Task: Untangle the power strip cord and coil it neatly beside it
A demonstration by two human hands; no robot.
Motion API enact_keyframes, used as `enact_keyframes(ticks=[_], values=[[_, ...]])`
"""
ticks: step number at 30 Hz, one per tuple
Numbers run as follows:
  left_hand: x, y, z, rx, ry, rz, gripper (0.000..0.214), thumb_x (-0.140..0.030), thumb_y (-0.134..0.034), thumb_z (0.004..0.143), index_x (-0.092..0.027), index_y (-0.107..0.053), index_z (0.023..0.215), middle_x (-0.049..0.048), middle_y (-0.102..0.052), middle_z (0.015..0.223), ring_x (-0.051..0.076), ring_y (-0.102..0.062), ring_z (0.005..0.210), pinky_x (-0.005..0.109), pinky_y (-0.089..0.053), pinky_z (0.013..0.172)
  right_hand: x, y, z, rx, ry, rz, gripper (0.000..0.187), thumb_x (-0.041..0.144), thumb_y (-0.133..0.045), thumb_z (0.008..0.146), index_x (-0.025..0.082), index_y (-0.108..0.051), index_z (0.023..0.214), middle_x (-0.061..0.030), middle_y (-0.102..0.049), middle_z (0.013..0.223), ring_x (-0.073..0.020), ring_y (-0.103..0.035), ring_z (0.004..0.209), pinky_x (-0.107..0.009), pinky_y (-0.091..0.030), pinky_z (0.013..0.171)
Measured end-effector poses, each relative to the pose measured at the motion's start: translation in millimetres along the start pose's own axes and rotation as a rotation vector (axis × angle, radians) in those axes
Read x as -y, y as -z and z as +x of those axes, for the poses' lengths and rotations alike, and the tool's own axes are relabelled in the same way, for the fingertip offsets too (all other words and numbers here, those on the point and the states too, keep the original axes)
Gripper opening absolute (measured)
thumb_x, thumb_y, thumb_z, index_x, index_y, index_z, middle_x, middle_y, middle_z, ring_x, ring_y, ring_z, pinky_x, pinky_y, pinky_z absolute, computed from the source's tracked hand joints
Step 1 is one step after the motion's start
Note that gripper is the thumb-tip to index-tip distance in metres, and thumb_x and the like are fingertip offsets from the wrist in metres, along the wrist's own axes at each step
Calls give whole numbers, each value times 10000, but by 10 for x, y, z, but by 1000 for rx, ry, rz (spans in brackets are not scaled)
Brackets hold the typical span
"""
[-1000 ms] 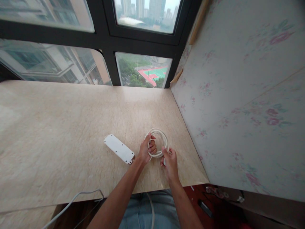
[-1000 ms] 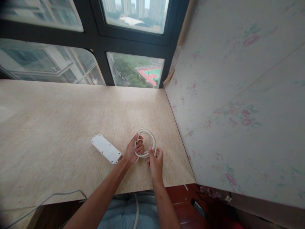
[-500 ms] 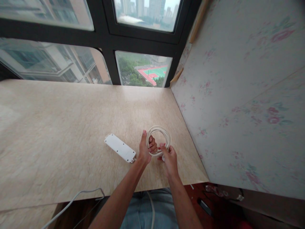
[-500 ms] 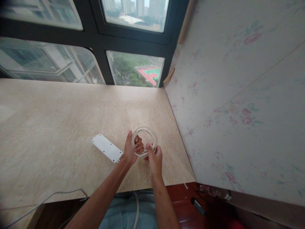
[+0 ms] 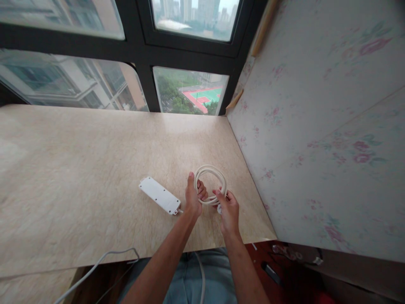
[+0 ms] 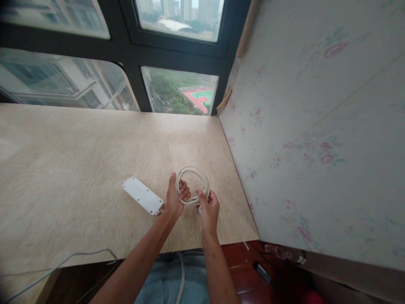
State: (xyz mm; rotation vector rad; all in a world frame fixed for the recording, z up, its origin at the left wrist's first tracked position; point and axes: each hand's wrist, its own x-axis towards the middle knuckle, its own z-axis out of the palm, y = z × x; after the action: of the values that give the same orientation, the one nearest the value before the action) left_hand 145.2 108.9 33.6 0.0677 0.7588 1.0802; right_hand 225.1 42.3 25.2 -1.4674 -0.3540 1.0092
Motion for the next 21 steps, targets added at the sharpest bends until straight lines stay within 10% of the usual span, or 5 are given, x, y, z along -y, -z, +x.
enact_keyframes(ticks=[8,21], values=[[34,11,8,5,-52,20,543,-611,-601,775,-167,-319,638,-65,-254,472,43,-222,351,191,-191,349,38,-45,-16,-37,30,7,659,472,-762,656,124,-557,1176,-74,-648,868,-160,-581,659,-239,-433,539],[39,-25,-20,0,-52,80,514,-614,-535,819,-155,-387,642,-49,-305,474,56,-276,353,198,-241,353,-25,-23,95,9,-154,199,538,458,-837,546,127,-559,865,-9,-600,660,-124,-555,549,-233,-429,511]])
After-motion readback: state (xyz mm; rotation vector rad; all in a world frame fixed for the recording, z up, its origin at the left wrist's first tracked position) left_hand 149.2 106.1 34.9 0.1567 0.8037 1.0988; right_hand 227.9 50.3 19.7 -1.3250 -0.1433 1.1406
